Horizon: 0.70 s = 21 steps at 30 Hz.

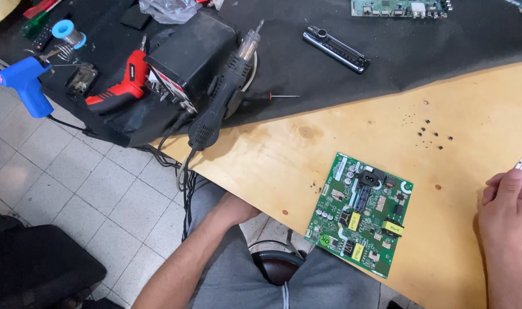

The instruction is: A person uses a soldering iron and tweezers to work on a small component on a green circuit board at a repair bench.

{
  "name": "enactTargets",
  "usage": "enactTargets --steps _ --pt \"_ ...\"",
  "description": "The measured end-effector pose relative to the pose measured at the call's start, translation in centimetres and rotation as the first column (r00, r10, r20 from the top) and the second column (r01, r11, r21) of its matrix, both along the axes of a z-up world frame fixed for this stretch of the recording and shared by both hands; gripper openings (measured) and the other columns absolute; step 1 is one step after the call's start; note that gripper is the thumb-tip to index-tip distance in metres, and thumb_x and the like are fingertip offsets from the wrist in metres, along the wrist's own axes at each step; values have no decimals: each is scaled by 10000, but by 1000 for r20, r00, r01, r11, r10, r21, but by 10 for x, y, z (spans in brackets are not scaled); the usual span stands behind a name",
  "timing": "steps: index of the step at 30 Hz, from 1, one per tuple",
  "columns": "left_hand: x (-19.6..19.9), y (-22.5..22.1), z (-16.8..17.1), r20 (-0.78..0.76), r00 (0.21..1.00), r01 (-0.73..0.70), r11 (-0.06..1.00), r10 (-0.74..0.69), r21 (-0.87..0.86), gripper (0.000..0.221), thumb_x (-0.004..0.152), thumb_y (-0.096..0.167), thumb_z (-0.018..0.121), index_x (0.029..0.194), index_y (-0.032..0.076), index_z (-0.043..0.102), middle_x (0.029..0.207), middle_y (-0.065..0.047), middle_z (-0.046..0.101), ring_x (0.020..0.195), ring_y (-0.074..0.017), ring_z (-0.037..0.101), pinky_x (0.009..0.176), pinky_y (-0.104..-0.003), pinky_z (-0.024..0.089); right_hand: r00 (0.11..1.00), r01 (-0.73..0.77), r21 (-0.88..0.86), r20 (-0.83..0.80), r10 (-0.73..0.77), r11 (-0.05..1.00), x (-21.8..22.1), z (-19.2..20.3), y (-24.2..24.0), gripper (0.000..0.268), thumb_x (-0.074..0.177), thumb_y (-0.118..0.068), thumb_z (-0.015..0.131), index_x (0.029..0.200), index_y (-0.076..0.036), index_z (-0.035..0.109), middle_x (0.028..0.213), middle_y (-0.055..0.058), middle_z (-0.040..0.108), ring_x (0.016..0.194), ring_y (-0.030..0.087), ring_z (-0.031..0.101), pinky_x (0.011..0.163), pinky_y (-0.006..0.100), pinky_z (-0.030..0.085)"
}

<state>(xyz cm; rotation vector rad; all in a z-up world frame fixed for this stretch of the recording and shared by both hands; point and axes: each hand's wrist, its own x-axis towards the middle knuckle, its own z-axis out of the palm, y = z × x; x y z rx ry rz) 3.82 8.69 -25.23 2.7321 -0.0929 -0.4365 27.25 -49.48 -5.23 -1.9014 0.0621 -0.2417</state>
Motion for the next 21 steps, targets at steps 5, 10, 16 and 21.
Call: enactTargets --steps 5,10,16,21 --pt "-7 -11 -4 -39 999 -12 1000 12 -11 540 1028 534 757 1302 82 647 1184 -149 710 1002 -397 696 807 -483 559 995 45 -214 -82 -64 976 -24 42 33 678 1485 -344 450 852 -103 434 725 31 400 635 159 399 559 338 277" --pt "-3 -11 0 -69 998 -11 1000 10 -8 556 1024 538 758 1326 87 634 1218 -146 700 1033 -396 688 831 -482 556 994 64 -124 -82 -75 990 -16 24 20 586 1485 -383 455 953 -137 475 811 3 450 716 131 450 628 320 323" --pt "1 -12 2 -106 994 -10 1000 9 -9 578 1020 542 760 1354 92 619 1258 -141 688 1069 -396 679 860 -480 553 995 71 -63 -60 -75 996 -11 19 18 444 1468 -375 480 1082 -163 543 826 -19 460 704 93 389 642 290 301" --pt "2 -11 2 -139 990 -12 1000 10 -9 597 1017 546 761 1378 97 607 1291 -138 678 1100 -396 672 884 -479 550 982 108 -55 -152 -115 993 -17 36 30 263 1336 -348 501 1131 -193 561 802 -27 446 662 95 364 592 301 253"
